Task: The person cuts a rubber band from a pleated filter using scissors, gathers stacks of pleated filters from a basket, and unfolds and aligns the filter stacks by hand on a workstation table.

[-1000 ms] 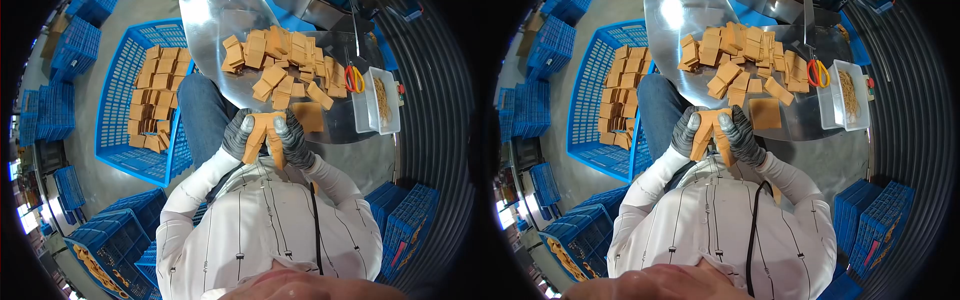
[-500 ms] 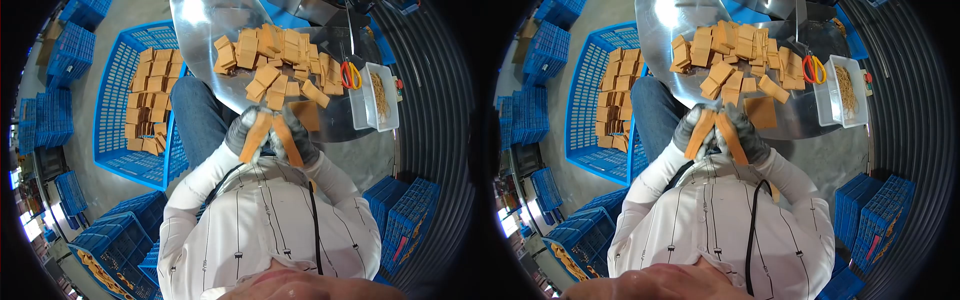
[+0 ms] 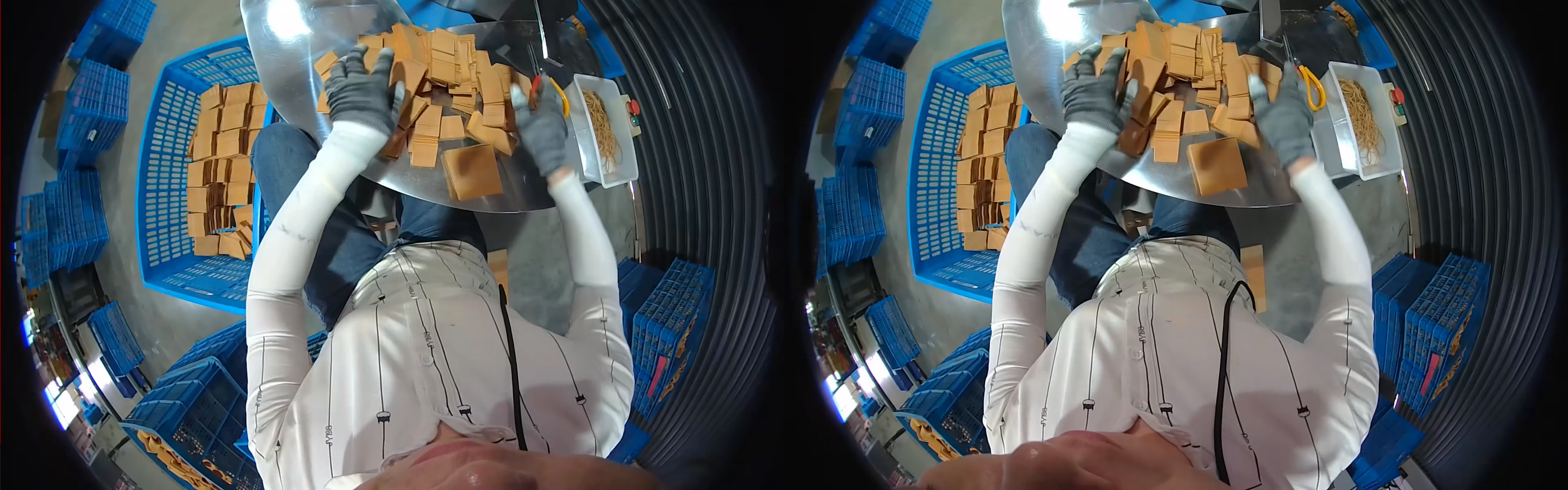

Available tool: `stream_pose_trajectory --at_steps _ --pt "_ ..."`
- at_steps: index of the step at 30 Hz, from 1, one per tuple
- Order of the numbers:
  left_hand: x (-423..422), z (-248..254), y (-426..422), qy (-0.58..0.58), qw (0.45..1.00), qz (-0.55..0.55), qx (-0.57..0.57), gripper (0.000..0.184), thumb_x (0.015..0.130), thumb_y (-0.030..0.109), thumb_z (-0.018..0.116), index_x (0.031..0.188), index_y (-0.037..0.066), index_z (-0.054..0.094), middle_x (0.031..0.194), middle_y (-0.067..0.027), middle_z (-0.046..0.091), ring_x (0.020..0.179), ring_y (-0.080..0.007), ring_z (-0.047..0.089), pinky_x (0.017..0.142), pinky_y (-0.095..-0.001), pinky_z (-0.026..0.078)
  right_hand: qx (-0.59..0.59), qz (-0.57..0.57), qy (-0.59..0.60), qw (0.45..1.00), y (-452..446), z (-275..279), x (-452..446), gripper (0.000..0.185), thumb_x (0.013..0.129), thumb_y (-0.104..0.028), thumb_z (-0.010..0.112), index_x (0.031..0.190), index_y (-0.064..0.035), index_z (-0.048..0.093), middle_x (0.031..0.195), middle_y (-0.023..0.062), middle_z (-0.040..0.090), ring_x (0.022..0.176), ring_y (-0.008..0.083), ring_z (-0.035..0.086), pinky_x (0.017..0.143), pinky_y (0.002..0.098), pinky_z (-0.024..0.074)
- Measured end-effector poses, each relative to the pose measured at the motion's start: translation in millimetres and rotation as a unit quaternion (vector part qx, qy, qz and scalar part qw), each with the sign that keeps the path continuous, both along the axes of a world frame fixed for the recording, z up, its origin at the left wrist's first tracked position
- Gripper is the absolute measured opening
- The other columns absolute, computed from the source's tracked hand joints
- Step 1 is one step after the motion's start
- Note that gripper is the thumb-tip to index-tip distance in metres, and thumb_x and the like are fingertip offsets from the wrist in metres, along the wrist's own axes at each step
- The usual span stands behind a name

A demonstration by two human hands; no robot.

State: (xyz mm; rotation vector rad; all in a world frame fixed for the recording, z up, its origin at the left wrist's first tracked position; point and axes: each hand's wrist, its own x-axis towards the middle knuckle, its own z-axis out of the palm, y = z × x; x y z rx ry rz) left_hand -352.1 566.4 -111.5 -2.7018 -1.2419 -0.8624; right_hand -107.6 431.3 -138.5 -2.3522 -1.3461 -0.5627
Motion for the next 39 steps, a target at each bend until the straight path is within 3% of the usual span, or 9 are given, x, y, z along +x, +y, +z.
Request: stream_pose_trajectory --at_steps 4,7,11,15,19,24,29,31,39 --pt "-28.1 -14.4 -47.0 -0.282 0.951 -0.112 -0.05 0.029 0.079 0.004 0.059 0.108 0.002 0.056 0.1 -0.0157 0.056 0.092 -0.0293 0.055 0.08 -0.0372 0.046 0.049 0.107 0.472 0.874 -68.1 -5.5 -46.2 0.041 0.084 -0.034 0.059 0.11 -0.003 0.055 0.086 0.0138 0.062 0.075 0.0253 0.06 0.07 0.0342 0.0473" --pt "-24.3 -81.4 -123.1 -0.351 0.799 -0.113 -0.476 0.027 0.087 0.013 0.059 0.11 0.0 0.053 0.086 -0.0075 0.062 0.075 -0.0128 0.058 0.067 -0.0246 0.049 -0.123 0.06 0.408 0.903 -86.8 -33.6 -67.5 0.034 0.081 -0.029 0.064 0.103 -0.0023 0.058 0.076 0.0107 0.061 0.066 0.0195 0.058 0.065 0.0314 0.0471" --pt "-5.5 -123.0 -149.0 -0.208 0.891 -0.097 -0.392 0.03 0.087 0.013 0.058 0.112 -0.002 0.05 0.082 -0.0064 0.06 0.064 -0.0095 0.055 0.056 -0.0217 0.046 -0.071 0.075 0.429 0.897 -84.9 -28.9 -94.9 0.036 0.08 -0.021 0.066 0.106 0.0016 0.056 0.082 0.0105 0.061 0.078 0.0172 0.06 0.073 0.0294 0.0481" --pt "-17.5 -99.8 -149.8 -0.246 0.729 -0.084 -0.634 0.032 0.088 0.019 0.058 0.113 0.0 0.05 0.087 -0.0061 0.059 0.068 -0.0097 0.057 0.057 -0.021 0.047 0.081 0.118 0.644 0.752 -94.0 -38.8 -94.8 0.048 0.079 -0.007 0.066 0.121 0.0043 0.045 0.1 0.0098 0.059 0.091 0.0155 0.058 0.08 0.0285 0.0478" --pt "-24.8 -50.1 -137.7 -0.408 0.518 -0.041 -0.751 0.055 0.085 0.05 0.055 0.114 0.004 0.05 0.09 -0.0068 0.059 0.073 -0.0139 0.06 0.061 -0.0237 0.051 0.107 0.146 0.659 0.73 -100.9 0.1 -106.6 0.044 0.079 0.0 0.064 0.118 0.0031 0.043 0.11 0.0106 0.055 0.098 0.0176 0.055 0.085 0.0298 0.0464" --pt "-37.7 8.0 -110.2 -0.507 -0.006 -0.134 -0.851 0.075 0.078 0.052 0.061 0.128 0.001 0.038 0.121 -0.0194 0.051 0.107 -0.0335 0.054 0.087 -0.0447 0.048 0.104 0.404 0.406 0.813 -92.1 11.8 -113.0 0.043 0.076 0.002 0.064 0.115 -0.003 0.047 0.117 0.0132 0.051 0.107 0.0256 0.053 0.091 0.0331 0.0433" --pt "-43.5 -21.2 -106.8 -0.515 0.478 -0.144 -0.697 0.054 0.083 0.027 0.064 0.124 0.001 0.04 0.117 -0.0149 0.053 0.107 -0.0221 0.053 0.089 -0.0349 0.046 0.075 0.269 0.443 0.852 -74.8 18.2 -120.4 0.038 0.079 0.0 0.061 0.115 -0.0052 0.051 0.113 0.0139 0.054 0.099 0.0268 0.057 0.084 0.0323 0.0462" --pt "-48.0 -29.5 -104.8 -0.55 0.487 -0.145 -0.663 0.051 0.084 0.025 0.063 0.123 0.001 0.04 0.115 -0.0133 0.053 0.105 -0.0198 0.053 0.089 -0.0332 0.045 0.149 0.158 0.601 0.769 -75.4 27.1 -130.5 0.033 0.08 -0.002 0.06 0.113 -0.0052 0.054 0.105 0.0135 0.059 0.091 0.026 0.06 0.078 0.0328 0.0486" --pt "-37.8 -42.8 -135.7 -0.47 0.8 -0.031 -0.372 0.059 0.09 0.031 0.052 0.131 -0.004 0.028 0.12 -0.018 0.044 0.11 -0.0248 0.045 0.095 -0.0344 0.037 0.029 0.268 0.305 0.913 -64.1 6.3 -182.2 0.018 0.079 -0.015 0.062 0.088 0.0006 0.059 0.08 0.0179 0.06 0.065 0.0347 0.057 0.06 0.0403 0.0482"
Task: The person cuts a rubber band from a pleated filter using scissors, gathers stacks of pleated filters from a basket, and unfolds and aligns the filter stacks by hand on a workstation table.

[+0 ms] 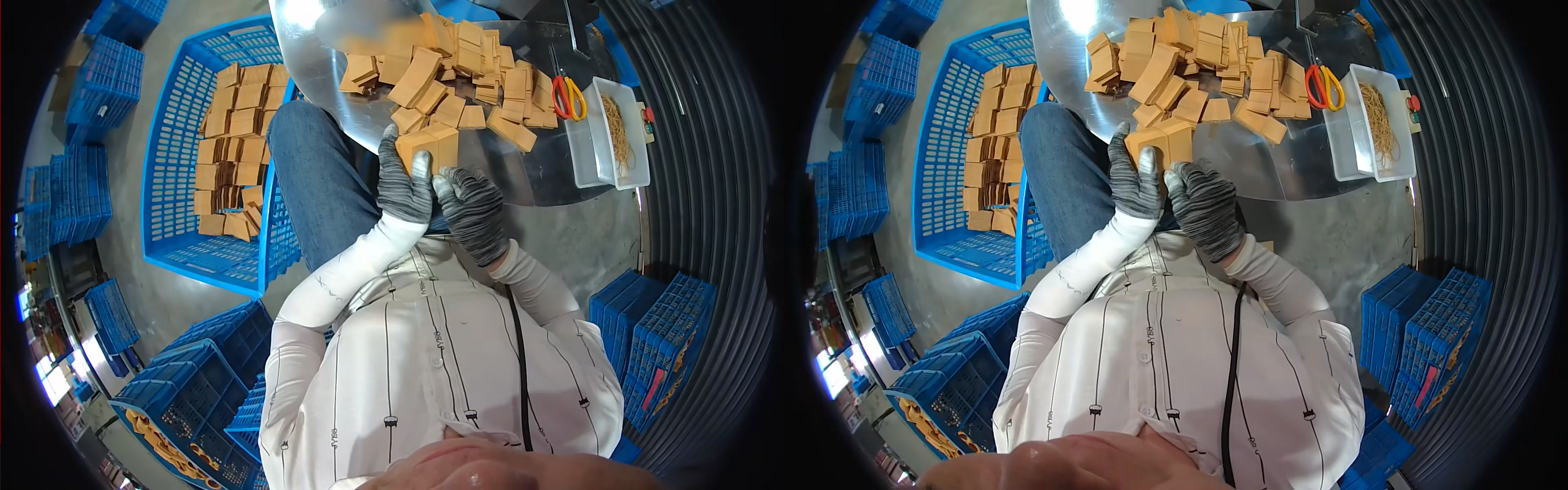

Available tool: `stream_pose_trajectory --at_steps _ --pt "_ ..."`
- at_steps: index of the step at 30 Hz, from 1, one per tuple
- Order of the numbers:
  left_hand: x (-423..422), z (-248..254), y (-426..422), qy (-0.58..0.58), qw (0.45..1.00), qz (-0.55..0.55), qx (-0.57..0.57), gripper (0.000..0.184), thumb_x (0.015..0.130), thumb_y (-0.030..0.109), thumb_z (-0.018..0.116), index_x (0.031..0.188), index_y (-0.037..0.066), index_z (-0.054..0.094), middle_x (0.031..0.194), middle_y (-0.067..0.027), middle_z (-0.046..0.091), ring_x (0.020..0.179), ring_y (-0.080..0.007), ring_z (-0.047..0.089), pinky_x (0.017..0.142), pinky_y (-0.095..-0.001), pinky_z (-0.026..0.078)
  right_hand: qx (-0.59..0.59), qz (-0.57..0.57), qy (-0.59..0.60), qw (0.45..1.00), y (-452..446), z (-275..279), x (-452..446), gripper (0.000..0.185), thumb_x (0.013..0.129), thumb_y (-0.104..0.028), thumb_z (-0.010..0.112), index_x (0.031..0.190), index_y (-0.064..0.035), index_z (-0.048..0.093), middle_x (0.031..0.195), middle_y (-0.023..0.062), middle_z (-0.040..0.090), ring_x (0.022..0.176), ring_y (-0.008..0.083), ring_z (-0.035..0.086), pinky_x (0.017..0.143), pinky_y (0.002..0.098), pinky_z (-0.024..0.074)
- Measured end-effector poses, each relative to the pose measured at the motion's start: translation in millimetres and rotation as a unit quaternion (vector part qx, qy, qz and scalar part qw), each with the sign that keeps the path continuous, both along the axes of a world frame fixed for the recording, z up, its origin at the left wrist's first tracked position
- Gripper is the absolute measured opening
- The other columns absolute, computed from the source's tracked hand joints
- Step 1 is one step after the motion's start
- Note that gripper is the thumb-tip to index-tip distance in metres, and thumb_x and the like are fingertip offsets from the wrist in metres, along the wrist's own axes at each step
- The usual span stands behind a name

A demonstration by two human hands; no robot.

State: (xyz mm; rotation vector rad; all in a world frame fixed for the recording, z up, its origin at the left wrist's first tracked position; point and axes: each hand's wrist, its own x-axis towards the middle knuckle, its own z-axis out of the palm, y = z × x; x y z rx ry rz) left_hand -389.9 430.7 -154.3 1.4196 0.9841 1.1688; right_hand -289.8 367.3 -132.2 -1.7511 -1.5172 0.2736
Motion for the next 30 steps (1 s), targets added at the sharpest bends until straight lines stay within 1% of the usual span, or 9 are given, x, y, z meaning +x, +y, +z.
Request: stream_pose_trajectory --at_steps 8,13,14,17,19,20,24,26,30 --pt "2.0 -4.2 -4.9 0.043 0.995 0.033 0.079 0.051 0.092 0.029 0.048 0.128 -0.003 0.033 0.119 -0.0187 0.043 0.108 -0.025 0.046 0.093 -0.0347 0.038 0.036 -0.031 -0.069 0.996 -4.8 -7.9 2.5 0.017 0.086 -0.016 0.053 0.09 0.0002 0.049 0.073 0.014 0.056 0.062 0.0309 0.057 0.06 0.0382 0.0465" --pt "1.1 8.5 2.1 0.022 0.999 -0.002 0.029 0.042 0.096 0.031 0.041 0.12 -0.003 0.043 0.111 -0.0165 0.05 0.1 -0.0232 0.051 0.088 -0.0326 0.041 -0.154 0.022 0.472 0.867 -19.6 23.1 48.8 0.014 0.091 -0.017 0.049 0.087 -0.0039 0.047 0.073 0.005 0.049 0.055 0.0118 0.048 0.053 0.0261 0.0423" --pt "4.4 12.0 -1.0 -0.013 1.0 -0.022 0.002 0.042 0.096 0.032 0.038 0.115 -0.004 0.047 0.105 -0.0151 0.054 0.095 -0.0216 0.053 0.086 -0.0316 0.042 -0.128 0.054 0.751 0.646 -22.6 27.6 56.0 0.012 0.092 -0.019 0.049 0.091 -0.0073 0.048 0.076 0.0025 0.05 0.051 0.0079 0.045 0.047 0.0198 0.0378" --pt "14.6 -1.8 -4.8 0.009 0.998 -0.056 -0.011 0.042 0.096 0.036 0.04 0.113 -0.002 0.049 0.1 -0.0132 0.057 0.094 -0.0194 0.053 0.085 -0.0304 0.042 -0.182 0.009 0.675 0.714 -42.4 43.0 81.2 0.011 0.089 -0.017 0.052 0.095 -0.009 0.047 0.08 0.0007 0.049 0.048 0.0031 0.038 0.041 0.018 0.0332" --pt "17.7 -5.3 -6.6 0.002 0.995 -0.09 -0.052 0.041 0.096 0.037 0.038 0.114 0.001 0.049 0.099 -0.0117 0.057 0.09 -0.018 0.055 0.082 -0.0297 0.044 -0.116 -0.052 0.359 0.925 -67.8 26.8 140.8 0.012 0.09 -0.019 0.053 0.095 -0.0091 0.049 0.08 0.0011 0.051 0.056 0.0057 0.044 0.049 0.0189 0.0378" --pt "20.7 -1.4 -6.7 -0.06 0.988 -0.114 -0.083 0.041 0.096 0.037 0.038 0.114 0.002 0.048 0.099 -0.0114 0.057 0.09 -0.0178 0.055 0.08 -0.0293 0.045 -0.083 -0.107 0.274 0.952 -74.5 30.2 166.4 0.011 0.089 -0.016 0.053 0.096 -0.0076 0.049 0.082 0.0015 0.052 0.062 0.0068 0.045 0.055 0.0202 0.0392" --pt "33.0 -14.3 -9.2 0.023 0.985 -0.172 -0.011 0.04 0.096 0.035 0.038 0.118 0.002 0.046 0.105 -0.0142 0.054 0.096 -0.0225 0.055 0.084 -0.0312 0.044 0.062 -0.253 -0.005 0.966 -66.2 39.9 280.9 0.011 0.086 -0.003 0.055 0.096 -0.0029 0.051 0.087 0.0034 0.055 0.08 0.0094 0.05 0.072 0.0225 0.0433" --pt "56.6 -18.0 -16.3 0.039 0.976 -0.19 0.101 0.039 0.094 0.032 0.043 0.118 0.001 0.046 0.107 -0.0176 0.053 0.101 -0.0277 0.053 0.088 -0.0337 0.042 0.087 -0.248 0.007 0.965 -63.5 27.2 342.4 0.02 0.081 0.002 0.059 0.1 -0.0016 0.052 0.086 0.0045 0.057 0.078 0.0095 0.054 0.068 0.0225 0.0461" --pt "92.8 -28.3 -17.6 0.185 0.942 -0.19 0.207 0.035 0.088 0.023 0.052 0.117 0.004 0.048 0.111 -0.0203 0.05 0.103 -0.0344 0.05 0.088 -0.0384 0.041 -0.194 -0.317 0.191 0.909 -58.8 29.1 387.5 0.027 0.074 0.002 0.066 0.1 0.0009 0.059 0.084 0.0095 0.064 0.066 0.0193 0.061 0.061 0.0345 0.0511"
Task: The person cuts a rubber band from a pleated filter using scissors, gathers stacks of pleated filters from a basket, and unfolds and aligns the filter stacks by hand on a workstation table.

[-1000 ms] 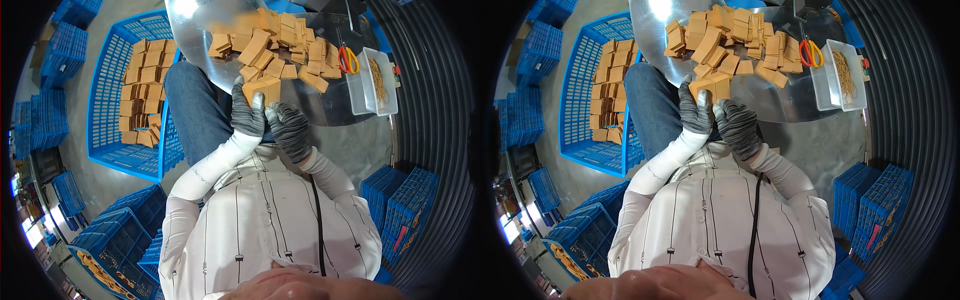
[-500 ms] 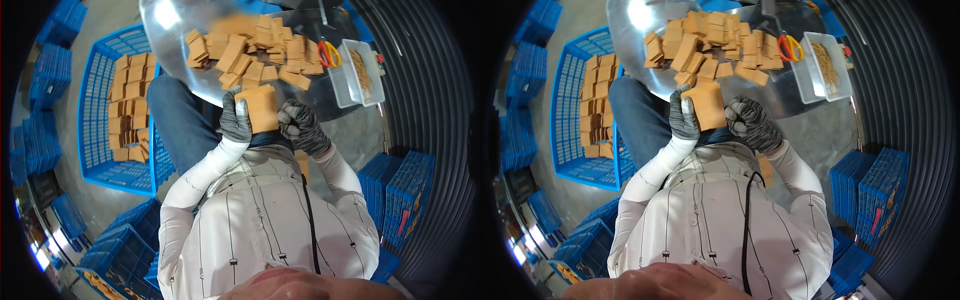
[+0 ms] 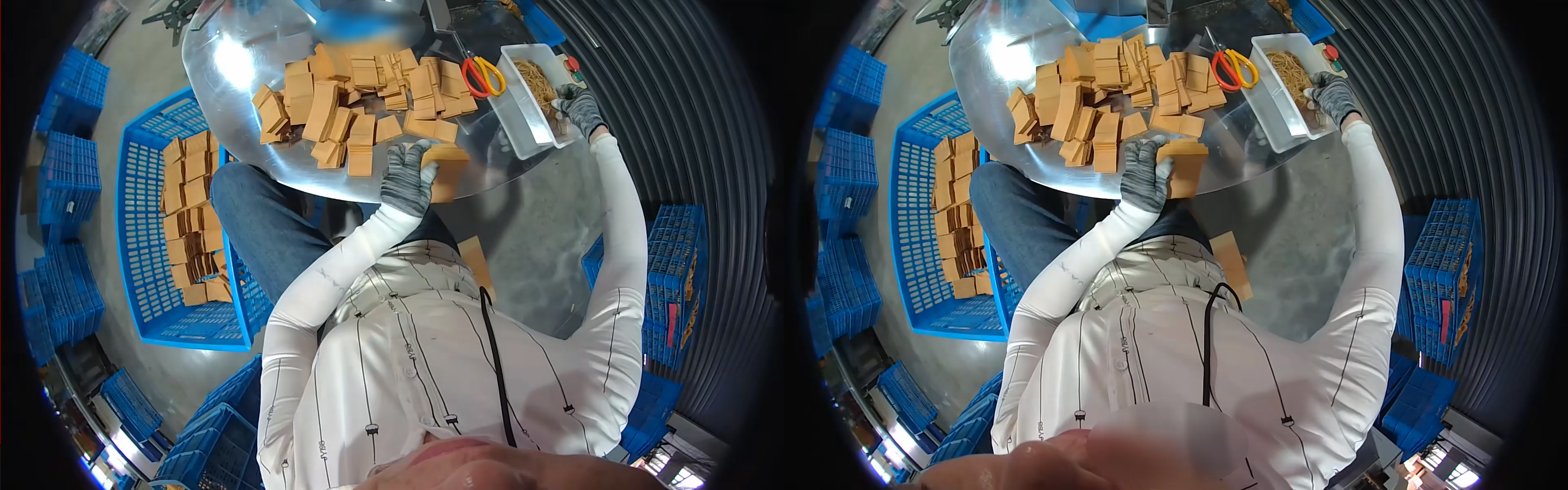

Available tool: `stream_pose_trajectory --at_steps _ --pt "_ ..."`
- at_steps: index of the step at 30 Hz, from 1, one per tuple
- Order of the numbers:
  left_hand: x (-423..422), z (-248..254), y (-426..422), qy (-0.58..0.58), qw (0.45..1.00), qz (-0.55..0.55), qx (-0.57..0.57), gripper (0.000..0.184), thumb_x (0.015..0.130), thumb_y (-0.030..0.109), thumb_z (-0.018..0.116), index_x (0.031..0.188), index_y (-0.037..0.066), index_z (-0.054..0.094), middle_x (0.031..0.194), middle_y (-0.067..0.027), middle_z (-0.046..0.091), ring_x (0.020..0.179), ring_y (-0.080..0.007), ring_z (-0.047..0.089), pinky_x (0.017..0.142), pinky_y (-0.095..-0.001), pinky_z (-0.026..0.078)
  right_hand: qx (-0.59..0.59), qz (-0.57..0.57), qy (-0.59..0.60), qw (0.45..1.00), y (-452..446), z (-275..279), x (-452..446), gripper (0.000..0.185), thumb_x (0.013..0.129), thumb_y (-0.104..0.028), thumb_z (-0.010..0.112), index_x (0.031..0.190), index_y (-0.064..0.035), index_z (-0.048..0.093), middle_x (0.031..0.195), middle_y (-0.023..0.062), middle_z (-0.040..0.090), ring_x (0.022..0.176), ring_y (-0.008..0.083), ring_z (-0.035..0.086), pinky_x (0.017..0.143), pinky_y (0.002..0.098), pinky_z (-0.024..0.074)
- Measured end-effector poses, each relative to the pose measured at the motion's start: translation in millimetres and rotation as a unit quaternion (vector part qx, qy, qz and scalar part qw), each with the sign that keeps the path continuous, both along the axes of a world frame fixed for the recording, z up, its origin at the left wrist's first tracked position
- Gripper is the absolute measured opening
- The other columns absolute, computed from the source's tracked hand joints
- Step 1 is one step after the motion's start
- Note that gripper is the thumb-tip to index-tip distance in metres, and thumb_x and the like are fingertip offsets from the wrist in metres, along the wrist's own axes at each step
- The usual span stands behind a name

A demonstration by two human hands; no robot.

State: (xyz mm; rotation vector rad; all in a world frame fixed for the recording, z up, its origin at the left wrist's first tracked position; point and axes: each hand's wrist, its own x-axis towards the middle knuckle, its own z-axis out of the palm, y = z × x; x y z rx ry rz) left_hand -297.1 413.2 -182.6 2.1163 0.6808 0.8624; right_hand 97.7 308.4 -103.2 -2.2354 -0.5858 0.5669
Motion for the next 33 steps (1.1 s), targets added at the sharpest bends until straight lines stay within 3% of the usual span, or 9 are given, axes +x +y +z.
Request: stream_pose_trajectory --at_steps 4,7,10,13,15,18,26,28,33 --pt "12.9 -1.1 4.6 0.015 0.99 0.069 0.12 0.038 0.081 0.022 0.06 0.114 0.006 0.051 0.113 -0.0216 0.049 0.103 -0.038 0.049 0.087 -0.0427 0.042 -0.153 0.036 -0.329 0.931 -11.2 -6.7 16.0 0.032 0.075 -0.02 0.07 0.1 -0.0015 0.06 0.083 0.01 0.065 0.076 0.0159 0.062 0.069 0.0312 0.0505" --pt "10.5 4.6 4.6 -0.014 0.98 0.074 0.187 0.037 0.082 0.021 0.059 0.113 0.004 0.051 0.114 -0.0209 0.049 0.101 -0.0368 0.051 0.086 -0.0403 0.043 -0.038 0.008 -0.399 0.916 -10.8 5.8 -46.7 0.027 0.081 -0.018 0.063 0.103 -0.0028 0.06 0.086 0.0107 0.065 0.082 0.0208 0.062 0.075 0.0326 0.0488" --pt "4.9 2.7 1.7 -0.083 0.994 0.059 0.048 0.033 0.087 0.019 0.054 0.115 0.003 0.046 0.1 -0.0147 0.053 0.085 -0.0256 0.053 0.075 -0.0335 0.045 0.189 0.099 -0.066 0.975 -6.4 16.0 -177.3 0.023 0.089 -0.008 0.051 0.111 -0.001 0.056 0.107 0.0083 0.058 0.097 0.0208 0.056 0.085 0.0345 0.0465" --pt "1.0 23.3 3.9 -0.129 0.982 0.084 -0.113 0.03 0.094 0.019 0.045 0.118 0.002 0.041 0.088 -0.0062 0.052 0.068 -0.0121 0.048 0.066 -0.0249 0.044 0.27 0.234 -0.082 0.93 -0.7 -27.6 -246.0 0.037 0.091 -0.016 0.051 0.122 0.0014 0.043 0.114 0.0174 0.053 0.105 0.0257 0.053 0.084 0.0327 0.0467" --pt "-3.9 43.5 4.2 -0.154 0.976 0.084 -0.129 0.037 0.094 0.028 0.044 0.12 0.002 0.039 0.092 -0.0088 0.052 0.074 -0.0135 0.05 0.07 -0.0258 0.044 0.193 0.249 -0.364 0.877 17.0 -20.4 -292.2 0.036 0.09 -0.02 0.052 0.117 0.002 0.043 0.104 0.0196 0.057 0.097 0.0291 0.058 0.078 0.0337 0.0488" --pt "-11.2 51.2 10.5 -0.18 0.965 0.101 -0.163 0.047 0.094 0.04 0.041 0.122 0.002 0.039 0.098 -0.012 0.051 0.082 -0.0157 0.05 0.076 -0.027 0.042 0.287 0.108 -0.199 0.931 46.5 -23.7 -324.8 0.04 0.089 -0.03 0.054 0.11 0.0012 0.042 0.088 0.0212 0.06 0.079 0.0329 0.064 0.069 0.0377 0.0511" --pt "-45.0 47.3 25.5 -0.147 0.97 0.153 -0.119 0.043 0.096 0.04 0.034 0.107 0.0 0.049 0.088 -0.0153 0.057 0.078 -0.024 0.056 0.071 -0.0325 0.045 0.27 0.246 -0.056 0.929 55.5 -17.1 -346.3 0.064 0.09 -0.033 0.05 0.132 0.0076 0.024 0.112 0.0305 0.05 0.098 0.0358 0.058 0.081 0.0398 0.0473" --pt "-48.8 34.9 32.8 -0.163 0.973 0.121 -0.11 0.041 0.097 0.038 0.033 0.104 0.0 0.049 0.086 -0.0149 0.057 0.074 -0.0235 0.055 0.068 -0.0329 0.045 0.286 0.297 -0.137 0.901 49.6 -16.6 -348.4 0.07 0.091 -0.031 0.049 0.136 0.0085 0.014 0.119 0.0324 0.046 0.104 0.0383 0.055 0.085 0.0393 0.0452" --pt "-58.3 38.4 27.3 -0.143 0.945 0.044 -0.291 0.051 0.096 0.047 0.028 0.096 0.001 0.05 0.088 -0.0133 0.058 0.079 -0.0219 0.057 0.072 -0.032 0.046 0.331 0.367 -0.092 0.864 41.4 -31.9 -349.0 0.081 0.089 -0.031 0.054 0.139 0.0072 0.002 0.118 0.0325 0.047 0.107 0.04 0.053 0.091 0.0392 0.042"
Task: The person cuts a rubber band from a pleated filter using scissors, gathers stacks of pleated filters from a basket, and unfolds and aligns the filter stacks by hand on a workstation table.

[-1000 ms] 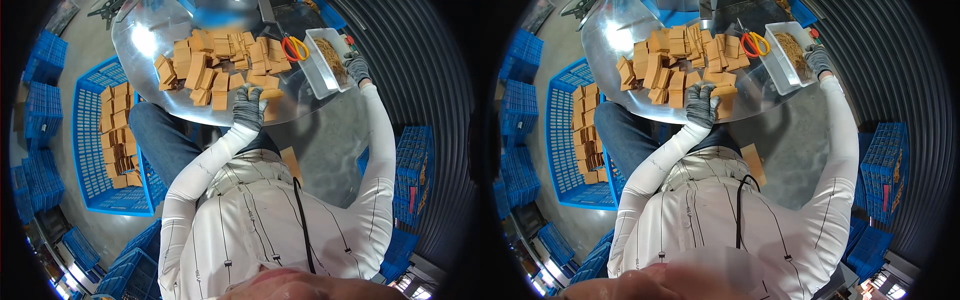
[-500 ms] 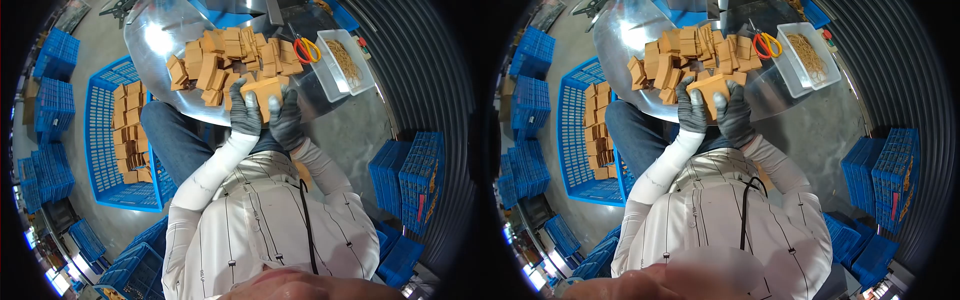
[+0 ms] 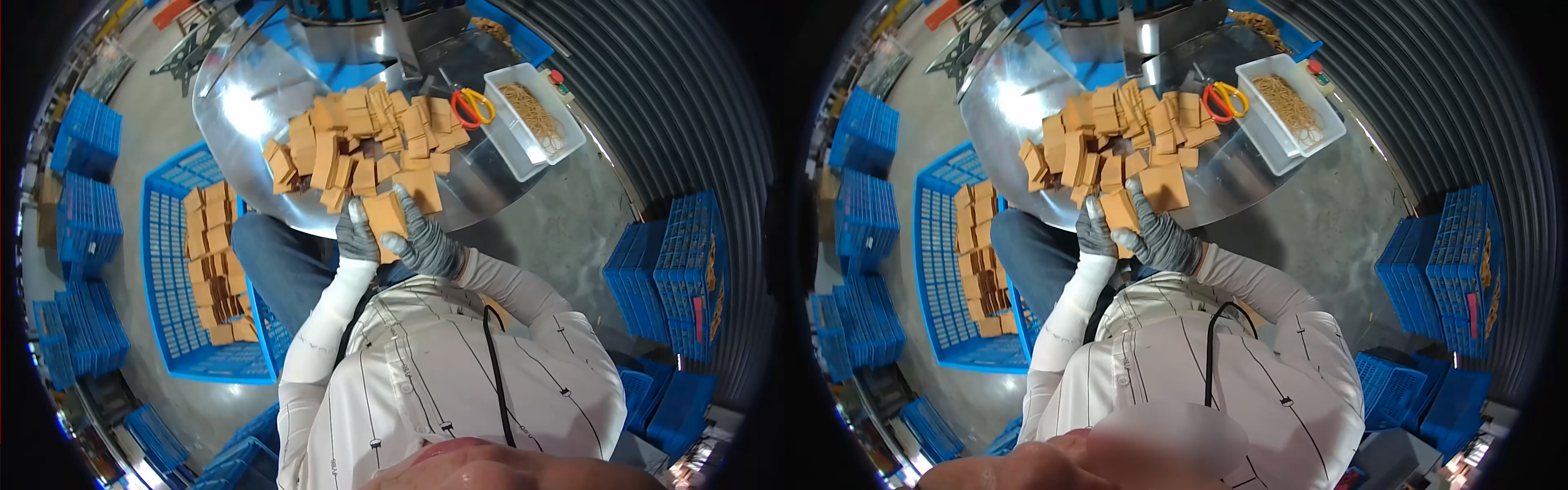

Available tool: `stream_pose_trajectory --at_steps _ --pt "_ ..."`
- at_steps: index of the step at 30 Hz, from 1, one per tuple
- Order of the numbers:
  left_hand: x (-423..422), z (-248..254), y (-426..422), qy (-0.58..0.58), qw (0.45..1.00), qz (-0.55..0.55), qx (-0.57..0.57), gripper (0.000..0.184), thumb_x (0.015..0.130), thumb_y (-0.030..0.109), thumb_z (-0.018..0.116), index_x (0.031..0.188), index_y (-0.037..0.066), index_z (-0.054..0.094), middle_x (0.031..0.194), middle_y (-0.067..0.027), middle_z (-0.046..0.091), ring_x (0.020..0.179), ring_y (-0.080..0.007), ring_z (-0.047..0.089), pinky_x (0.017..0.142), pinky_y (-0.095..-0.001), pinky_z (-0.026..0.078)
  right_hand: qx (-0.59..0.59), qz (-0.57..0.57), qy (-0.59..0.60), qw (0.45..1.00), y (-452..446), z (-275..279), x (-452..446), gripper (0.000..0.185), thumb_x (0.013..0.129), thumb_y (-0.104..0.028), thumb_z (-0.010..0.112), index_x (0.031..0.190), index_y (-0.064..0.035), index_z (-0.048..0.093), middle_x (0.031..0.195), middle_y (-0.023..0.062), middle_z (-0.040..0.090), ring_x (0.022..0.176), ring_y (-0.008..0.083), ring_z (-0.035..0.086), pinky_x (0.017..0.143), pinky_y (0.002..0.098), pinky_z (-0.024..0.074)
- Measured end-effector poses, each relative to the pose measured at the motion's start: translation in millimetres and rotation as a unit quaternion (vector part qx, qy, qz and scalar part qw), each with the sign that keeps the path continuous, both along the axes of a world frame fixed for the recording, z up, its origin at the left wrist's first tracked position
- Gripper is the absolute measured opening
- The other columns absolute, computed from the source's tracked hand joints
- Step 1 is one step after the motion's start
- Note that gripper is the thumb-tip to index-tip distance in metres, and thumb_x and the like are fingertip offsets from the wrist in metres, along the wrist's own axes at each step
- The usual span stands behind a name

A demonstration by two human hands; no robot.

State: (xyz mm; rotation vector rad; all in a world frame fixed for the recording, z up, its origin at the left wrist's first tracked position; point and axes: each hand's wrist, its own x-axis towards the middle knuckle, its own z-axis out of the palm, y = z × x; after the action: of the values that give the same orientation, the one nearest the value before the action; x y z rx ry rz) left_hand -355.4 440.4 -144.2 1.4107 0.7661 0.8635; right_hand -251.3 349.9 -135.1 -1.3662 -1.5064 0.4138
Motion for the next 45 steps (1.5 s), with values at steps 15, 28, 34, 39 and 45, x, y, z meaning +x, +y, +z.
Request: stream_pose_trajectory --at_steps 15,28,34,39,45 --pt "5.8 0.0 5.7 -0.015 0.992 -0.073 -0.097 0.054 0.092 0.051 0.036 0.102 0.0 0.054 0.092 -0.0109 0.061 0.083 -0.0176 0.06 0.073 -0.0289 0.049 -0.051 -0.005 0.015 0.999 -9.1 4.9 5.3 0.087 0.088 -0.032 0.056 0.137 0.0097 -0.002 0.132 0.0321 0.032 0.125 0.0375 0.035 0.103 0.0404 0.0286" --pt "10.7 -29.0 -2.1 -0.203 0.869 -0.176 -0.416 0.054 0.086 0.052 0.05 0.108 0.003 0.054 0.097 -0.0098 0.061 0.085 -0.0232 0.061 0.076 -0.0346 0.051 -0.003 0.043 -0.018 0.999 -14.3 6.4 13.8 0.074 0.084 -0.02 0.061 0.136 0.0085 0.016 0.124 0.0313 0.043 0.113 0.0376 0.05 0.095 0.0378 0.0392" --pt "6.1 -23.5 2.0 -0.21 0.825 -0.22 -0.477 0.05 0.089 0.05 0.046 0.111 0.005 0.053 0.096 -0.0093 0.061 0.085 -0.0224 0.061 0.076 -0.0344 0.051 -0.04 0.067 0.063 0.995 -11.2 9.6 9.7 0.07 0.086 -0.018 0.056 0.139 0.0037 0.016 0.13 0.0239 0.039 0.118 0.0294 0.045 0.095 0.0359 0.0393" --pt "7.0 -4.8 7.5 -0.148 0.849 -0.149 -0.485 0.047 0.091 0.049 0.044 0.113 0.008 0.052 0.094 -0.0085 0.061 0.082 -0.0215 0.062 0.073 -0.0296 0.051 -0.072 0.083 0.069 0.992 -5.1 18.4 13.2 0.077 0.088 -0.025 0.054 0.142 -0.0001 0.005 0.125 0.0201 0.043 0.11 0.025 0.05 0.087 0.0321 0.0443" --pt "6.1 7.3 12.2 0.057 0.984 0.115 0.126 0.03 0.096 0.028 0.041 0.104 0.0 0.05 0.082 -0.0177 0.059 0.075 -0.0267 0.06 0.067 -0.0341 0.047 -0.065 -0.057 0.019 0.996 5.7 21.6 17.2 0.08 0.087 -0.026 0.059 0.14 0.0016 0.006 0.11 0.0187 0.051 0.089 0.0234 0.056 0.078 0.0331 0.0463"
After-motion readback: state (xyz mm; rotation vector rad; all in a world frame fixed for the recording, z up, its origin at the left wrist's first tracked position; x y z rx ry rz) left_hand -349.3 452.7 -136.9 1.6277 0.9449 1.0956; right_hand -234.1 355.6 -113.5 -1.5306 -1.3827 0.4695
